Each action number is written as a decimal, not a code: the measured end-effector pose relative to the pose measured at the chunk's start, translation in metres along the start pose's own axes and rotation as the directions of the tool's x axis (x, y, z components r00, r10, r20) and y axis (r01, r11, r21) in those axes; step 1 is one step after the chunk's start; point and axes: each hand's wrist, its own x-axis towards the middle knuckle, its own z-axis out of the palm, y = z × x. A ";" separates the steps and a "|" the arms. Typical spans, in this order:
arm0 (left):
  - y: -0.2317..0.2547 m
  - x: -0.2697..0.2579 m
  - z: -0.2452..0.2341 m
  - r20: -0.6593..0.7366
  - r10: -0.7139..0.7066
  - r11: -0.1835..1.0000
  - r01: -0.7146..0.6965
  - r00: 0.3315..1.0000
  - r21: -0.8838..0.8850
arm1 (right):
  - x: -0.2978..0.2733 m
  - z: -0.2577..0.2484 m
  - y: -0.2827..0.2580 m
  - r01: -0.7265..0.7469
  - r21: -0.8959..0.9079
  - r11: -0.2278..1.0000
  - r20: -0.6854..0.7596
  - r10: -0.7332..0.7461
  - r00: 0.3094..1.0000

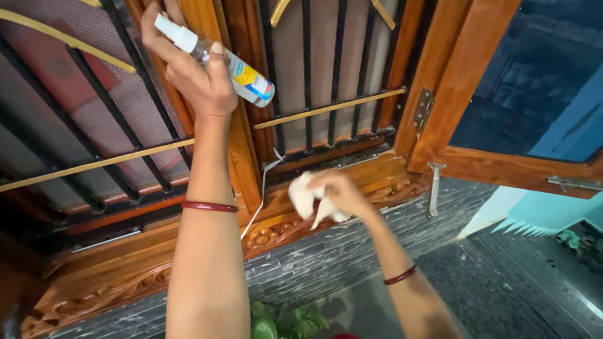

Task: The person cleans a wooden-framed window with a glass pane and metal security bars. They spray a cleaning solution from a bottle onto the frame and wipe it with a white cloth, working along the vertical and horizontal sections of the frame and around the bars.

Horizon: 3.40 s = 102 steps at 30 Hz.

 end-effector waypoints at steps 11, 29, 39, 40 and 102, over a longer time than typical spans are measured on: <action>0.004 -0.032 -0.023 0.100 -0.147 0.982 0.132 0.984 0.138 | 0.072 -0.064 -0.043 0.227 -0.157 0.961 -0.718 -0.269 0.643; 0.003 -0.062 -0.014 -0.030 -0.157 0.987 0.158 0.987 0.026 | 0.328 -0.049 -0.212 0.282 0.299 0.912 -0.457 -0.123 0.881; -0.005 -0.036 -0.045 0.198 -0.301 0.719 0.359 0.933 -0.595 | 0.222 0.014 -0.160 0.507 0.314 0.803 -0.390 -0.378 0.840; -0.005 -0.033 -0.048 0.233 -0.325 0.675 0.397 0.917 -0.622 | 0.205 0.022 -0.148 0.454 0.291 0.842 -0.372 -0.338 0.864; 0.027 -0.123 0.009 -0.058 0.142 0.988 -0.137 0.988 0.073 | -0.195 -0.185 0.062 -0.679 0.153 0.718 -0.477 0.656 0.585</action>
